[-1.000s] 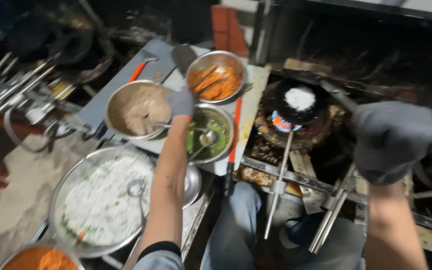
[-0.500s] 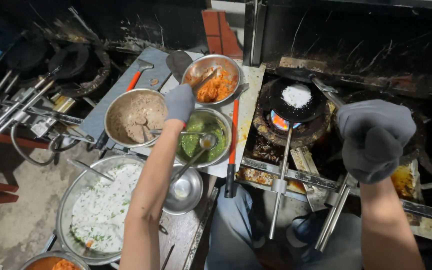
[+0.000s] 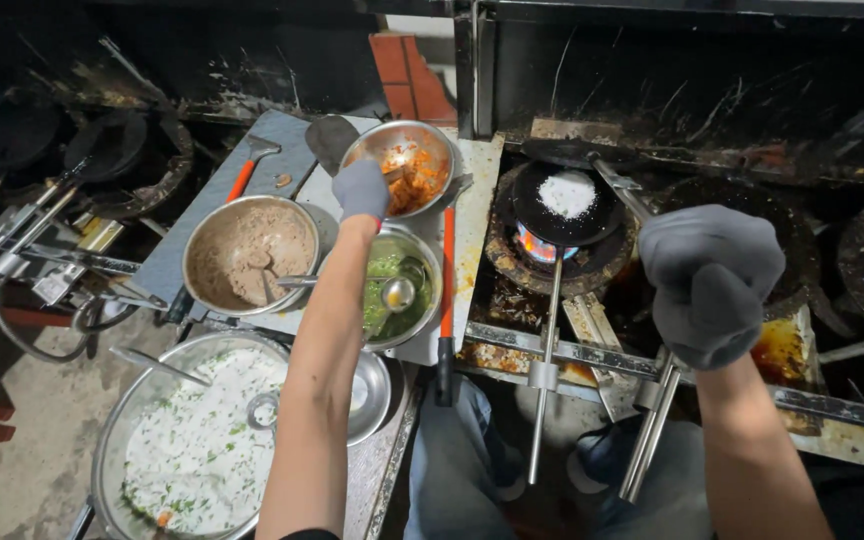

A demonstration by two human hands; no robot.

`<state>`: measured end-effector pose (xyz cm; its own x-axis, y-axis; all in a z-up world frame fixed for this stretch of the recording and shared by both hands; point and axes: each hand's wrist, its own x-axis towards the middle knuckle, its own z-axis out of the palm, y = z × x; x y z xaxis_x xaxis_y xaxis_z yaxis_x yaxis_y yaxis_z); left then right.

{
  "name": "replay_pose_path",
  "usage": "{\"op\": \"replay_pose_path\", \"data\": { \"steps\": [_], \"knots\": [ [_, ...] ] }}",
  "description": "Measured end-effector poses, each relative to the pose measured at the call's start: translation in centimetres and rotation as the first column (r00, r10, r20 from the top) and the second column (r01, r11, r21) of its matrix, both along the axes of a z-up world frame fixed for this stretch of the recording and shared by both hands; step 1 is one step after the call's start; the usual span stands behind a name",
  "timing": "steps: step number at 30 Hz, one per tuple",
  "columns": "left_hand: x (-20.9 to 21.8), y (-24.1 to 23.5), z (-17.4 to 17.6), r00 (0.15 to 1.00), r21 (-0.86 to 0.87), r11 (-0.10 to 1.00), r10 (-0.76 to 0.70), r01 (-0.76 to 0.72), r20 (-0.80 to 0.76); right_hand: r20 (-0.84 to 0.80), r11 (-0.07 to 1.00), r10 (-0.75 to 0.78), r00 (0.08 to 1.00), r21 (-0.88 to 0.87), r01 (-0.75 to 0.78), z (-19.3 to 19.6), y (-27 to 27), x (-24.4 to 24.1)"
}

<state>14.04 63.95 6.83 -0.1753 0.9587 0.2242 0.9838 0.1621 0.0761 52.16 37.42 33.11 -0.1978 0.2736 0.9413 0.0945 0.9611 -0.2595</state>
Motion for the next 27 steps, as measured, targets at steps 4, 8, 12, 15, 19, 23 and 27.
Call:
{"op": "replay_pose_path", "data": {
  "steps": [4,8,12,15,19,23,27],
  "knots": [
    [-1.4,-4.0,3.3,0.979,0.051,0.999,-0.01,-0.001,0.202,-0.01,0.998,0.02,1.0,0.067,-0.019,-0.4,0.8,0.2],
    [-2.6,-7.4,6.9,0.973,0.012,1.0,-0.017,0.015,0.232,0.002,0.996,0.083,0.997,0.008,-0.083,-0.5,0.8,0.5],
    [-5.1,-9.7,7.7,0.91,0.078,0.989,-0.15,0.129,0.387,-0.016,0.993,0.115,0.993,0.015,-0.115,-0.6,1.3,0.4],
    [-5.9,-11.2,6.7,0.838,0.057,0.991,-0.131,0.119,0.53,-0.007,0.991,0.13,0.991,-0.02,-0.13,-0.4,1.4,0.6],
    [-6.1,-12.4,4.6,0.857,0.112,0.985,-0.168,0.129,0.487,-0.01,0.991,0.129,0.992,0.031,-0.128,-0.4,1.7,0.7],
    [-6.1,-12.8,3.3,0.894,0.16,0.977,-0.192,0.138,0.404,-0.027,0.985,0.171,0.985,0.039,-0.17,-0.3,2.4,0.7],
    [-5.8,-13.1,4.0,0.913,0.099,0.99,-0.128,0.097,0.387,-0.021,0.981,0.181,0.983,0.073,-0.179,-0.1,2.7,0.6]
  ]
}}
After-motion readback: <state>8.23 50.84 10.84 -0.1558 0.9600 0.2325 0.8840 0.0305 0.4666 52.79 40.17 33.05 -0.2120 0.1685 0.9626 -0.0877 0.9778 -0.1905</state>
